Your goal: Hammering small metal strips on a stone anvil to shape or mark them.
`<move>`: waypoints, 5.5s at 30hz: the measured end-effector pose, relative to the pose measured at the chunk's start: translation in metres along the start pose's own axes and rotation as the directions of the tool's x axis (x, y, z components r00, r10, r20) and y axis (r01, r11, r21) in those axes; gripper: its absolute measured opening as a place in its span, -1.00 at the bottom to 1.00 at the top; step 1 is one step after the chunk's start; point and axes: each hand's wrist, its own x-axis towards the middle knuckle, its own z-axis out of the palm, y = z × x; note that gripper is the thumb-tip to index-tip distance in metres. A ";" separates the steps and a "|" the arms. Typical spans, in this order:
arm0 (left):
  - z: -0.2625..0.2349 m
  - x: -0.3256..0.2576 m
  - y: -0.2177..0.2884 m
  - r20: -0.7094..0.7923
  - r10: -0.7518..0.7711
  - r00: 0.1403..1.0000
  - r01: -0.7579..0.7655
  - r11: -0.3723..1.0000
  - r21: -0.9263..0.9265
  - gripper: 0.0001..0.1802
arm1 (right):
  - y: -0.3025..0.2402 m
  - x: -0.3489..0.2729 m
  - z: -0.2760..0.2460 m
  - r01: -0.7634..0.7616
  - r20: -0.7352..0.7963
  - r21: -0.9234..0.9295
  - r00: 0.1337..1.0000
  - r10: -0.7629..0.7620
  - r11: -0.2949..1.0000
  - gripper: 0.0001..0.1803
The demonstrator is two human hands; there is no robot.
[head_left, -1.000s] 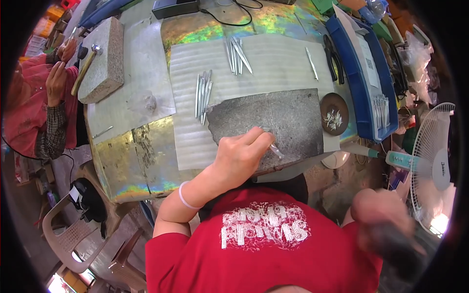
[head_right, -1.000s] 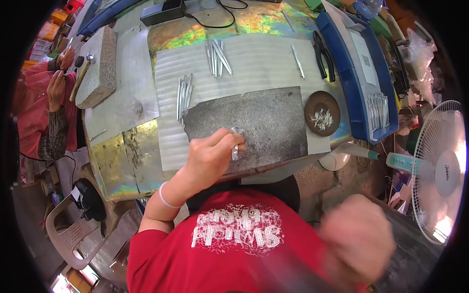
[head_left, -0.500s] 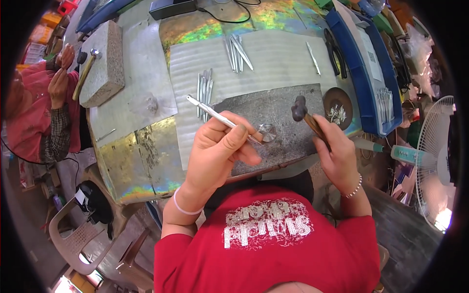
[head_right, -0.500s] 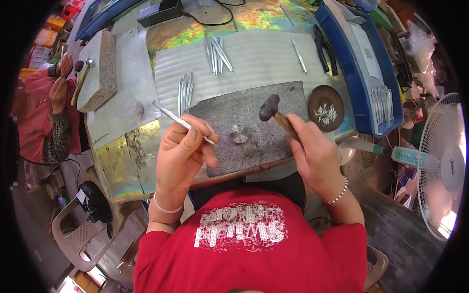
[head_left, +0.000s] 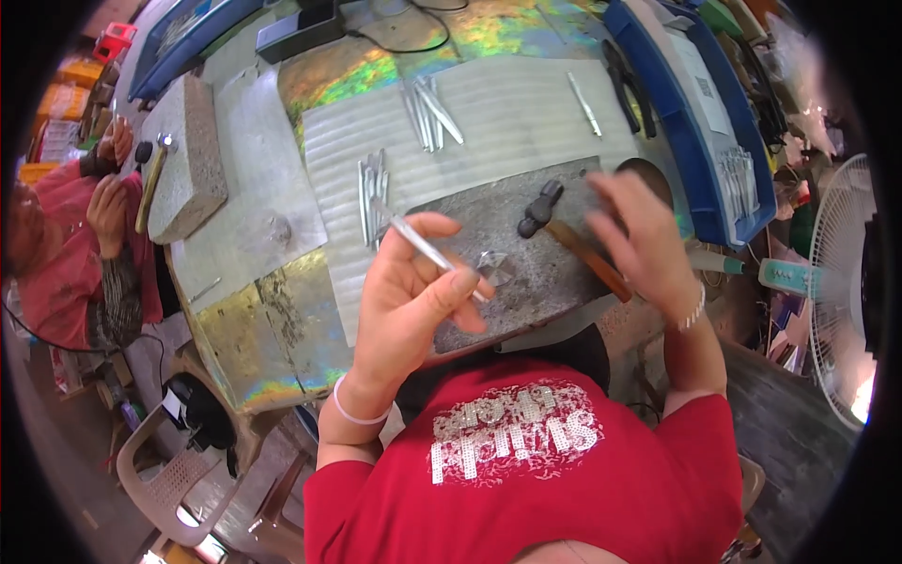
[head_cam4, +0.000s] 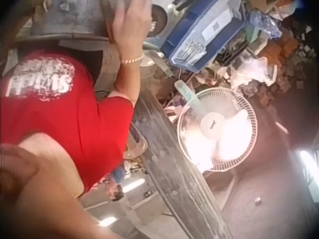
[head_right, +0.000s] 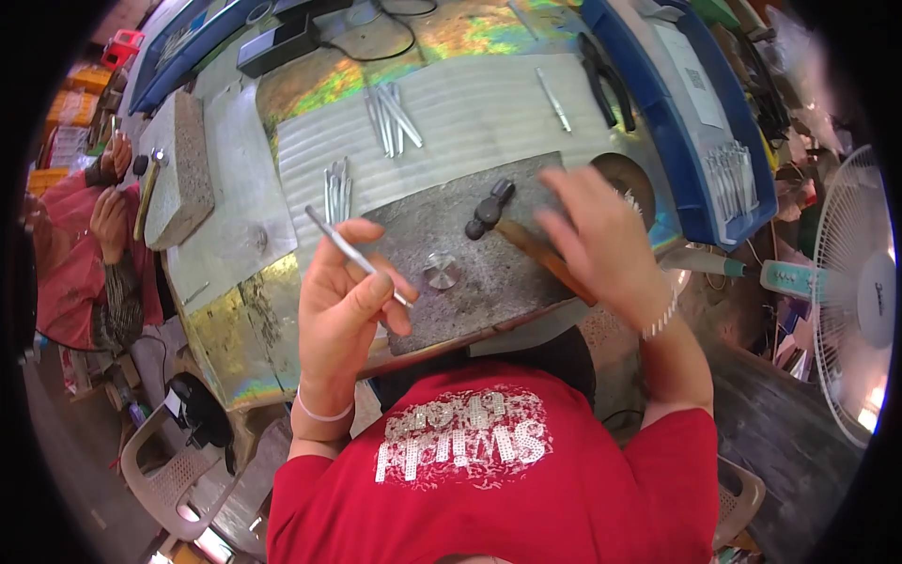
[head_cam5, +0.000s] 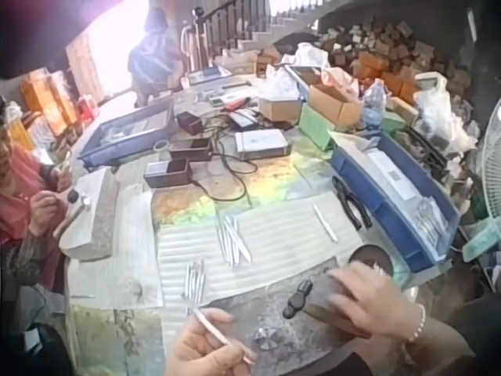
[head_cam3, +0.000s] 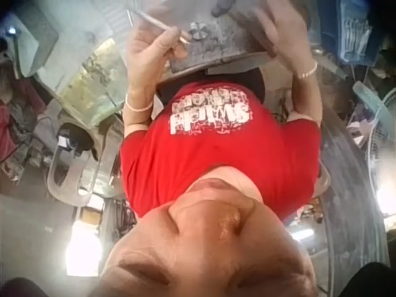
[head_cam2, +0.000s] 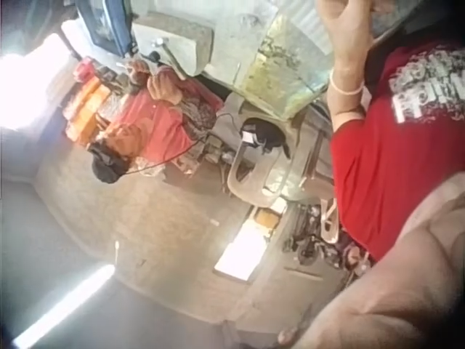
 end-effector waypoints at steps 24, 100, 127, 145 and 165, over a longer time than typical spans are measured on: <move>0.011 -0.019 -0.011 0.021 0.248 0.969 -0.224 0.834 0.504 -0.79 | -0.016 0.010 -0.052 -0.257 0.266 0.774 0.961 0.071 0.579 -0.83; 0.045 -0.006 -0.001 0.263 -0.424 0.867 0.258 0.832 0.491 -0.74 | -0.066 -0.054 0.034 -0.368 0.385 0.923 0.853 0.353 -0.116 -0.85; 0.046 0.025 0.007 0.348 -0.540 0.766 0.278 0.767 0.578 -0.70 | -0.068 -0.060 0.045 -0.179 0.196 0.981 0.862 0.468 -0.081 -0.85; 0.039 0.039 -0.002 0.355 -0.545 0.759 0.371 0.811 0.452 -0.73 | -0.056 -0.044 0.038 -0.254 0.330 0.941 0.829 0.452 -0.221 -0.82; 0.081 0.056 0.023 0.504 -0.549 0.667 0.055 0.711 0.701 -0.77 | -0.057 -0.064 0.025 0.014 -0.084 0.992 0.820 0.566 0.128 -0.86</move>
